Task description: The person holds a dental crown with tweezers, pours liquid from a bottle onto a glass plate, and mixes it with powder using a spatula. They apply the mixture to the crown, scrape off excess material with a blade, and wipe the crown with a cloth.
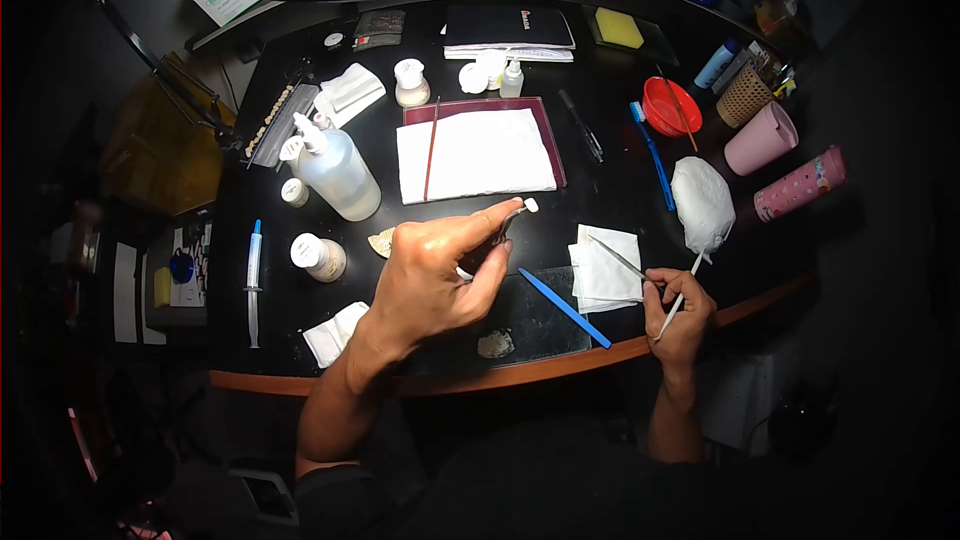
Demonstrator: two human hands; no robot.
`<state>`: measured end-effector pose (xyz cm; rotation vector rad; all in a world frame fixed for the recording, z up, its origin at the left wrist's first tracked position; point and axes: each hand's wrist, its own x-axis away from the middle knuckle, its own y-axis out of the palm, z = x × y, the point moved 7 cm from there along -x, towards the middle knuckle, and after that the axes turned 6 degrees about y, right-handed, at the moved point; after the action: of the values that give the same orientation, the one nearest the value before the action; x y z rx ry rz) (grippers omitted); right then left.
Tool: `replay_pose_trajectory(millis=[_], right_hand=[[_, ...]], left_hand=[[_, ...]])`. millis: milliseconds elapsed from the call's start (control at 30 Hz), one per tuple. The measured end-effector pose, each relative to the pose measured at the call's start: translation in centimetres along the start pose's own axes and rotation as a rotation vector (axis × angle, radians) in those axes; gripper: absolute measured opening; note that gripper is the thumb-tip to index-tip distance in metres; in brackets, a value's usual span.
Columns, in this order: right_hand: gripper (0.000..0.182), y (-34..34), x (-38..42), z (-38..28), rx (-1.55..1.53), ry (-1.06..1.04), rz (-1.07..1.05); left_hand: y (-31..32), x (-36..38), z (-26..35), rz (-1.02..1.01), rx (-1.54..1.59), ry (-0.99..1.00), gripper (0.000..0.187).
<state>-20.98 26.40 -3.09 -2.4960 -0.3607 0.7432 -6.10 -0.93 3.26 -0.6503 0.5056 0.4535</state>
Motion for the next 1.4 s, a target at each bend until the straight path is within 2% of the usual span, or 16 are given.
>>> replay_pose_trajectory(millis=[67,100,167,233,267,333,433,533,733,800,900,1000,1300,1400], right_hand=[[0.031,0.0,-0.1,0.1,0.012,-0.003,-0.006],[0.032,-0.2,0.0,0.3,0.020,-0.002,-0.013],[0.033,-1.2,0.0,2.3,-0.170,0.063,0.053],[0.032,-2.2,-0.6,1.6,-0.257,0.065,0.085],[0.033,-2.2,-0.6,1.5,-0.448,0.108,0.124],[0.035,-1.8,-1.4,0.2,-0.759,0.118,-0.006],[0.037,1.8,-1.3,-3.1,-0.908,0.321,-0.333],[0.040,6.1,-0.7,-6.5,-0.881,0.376,-0.611],[0.043,7.5,-1.6,-5.1,-0.808,0.368,-0.587],[0.043,7.7,-1.8,-5.2,-0.874,0.374,-0.595],[0.043,8.4,-1.1,-6.9,-0.873,0.438,-0.679],[0.042,8.7,-1.4,-5.7,-0.907,0.405,-0.702],[0.042,8.6,-0.7,-6.0,-0.905,0.424,-0.699],[0.041,7.7,-0.9,-4.1,-0.931,0.440,-0.623]], left_hand=[[0.4,0.6,-1.0,-0.087,0.111,-0.205,0.034],[0.9,0.9,-1.8,-0.096,0.298,-0.322,0.031],[1.8,1.3,-3.0,-0.100,0.628,-0.594,0.026],[2.0,1.4,-3.5,-0.092,0.729,-0.672,0.022],[2.1,1.3,-3.6,-0.093,0.725,-0.698,0.020],[2.4,1.4,-3.9,-0.097,0.697,-0.674,0.019],[2.9,1.3,-3.7,-0.094,0.670,-0.649,0.019],[3.2,1.6,-3.6,-0.062,0.702,-0.645,0.020],[3.0,1.4,-3.5,-0.054,0.821,-0.650,0.020],[3.0,1.5,-3.4,-0.045,0.840,-0.650,0.020],[3.6,1.6,-3.2,-0.060,0.858,-0.650,0.021],[3.2,1.6,-3.3,-0.038,0.902,-0.650,0.022],[3.1,1.6,-2.9,-0.050,0.918,-0.651,0.021],[3.0,1.5,-2.6,-0.068,0.925,-0.666,0.020]])
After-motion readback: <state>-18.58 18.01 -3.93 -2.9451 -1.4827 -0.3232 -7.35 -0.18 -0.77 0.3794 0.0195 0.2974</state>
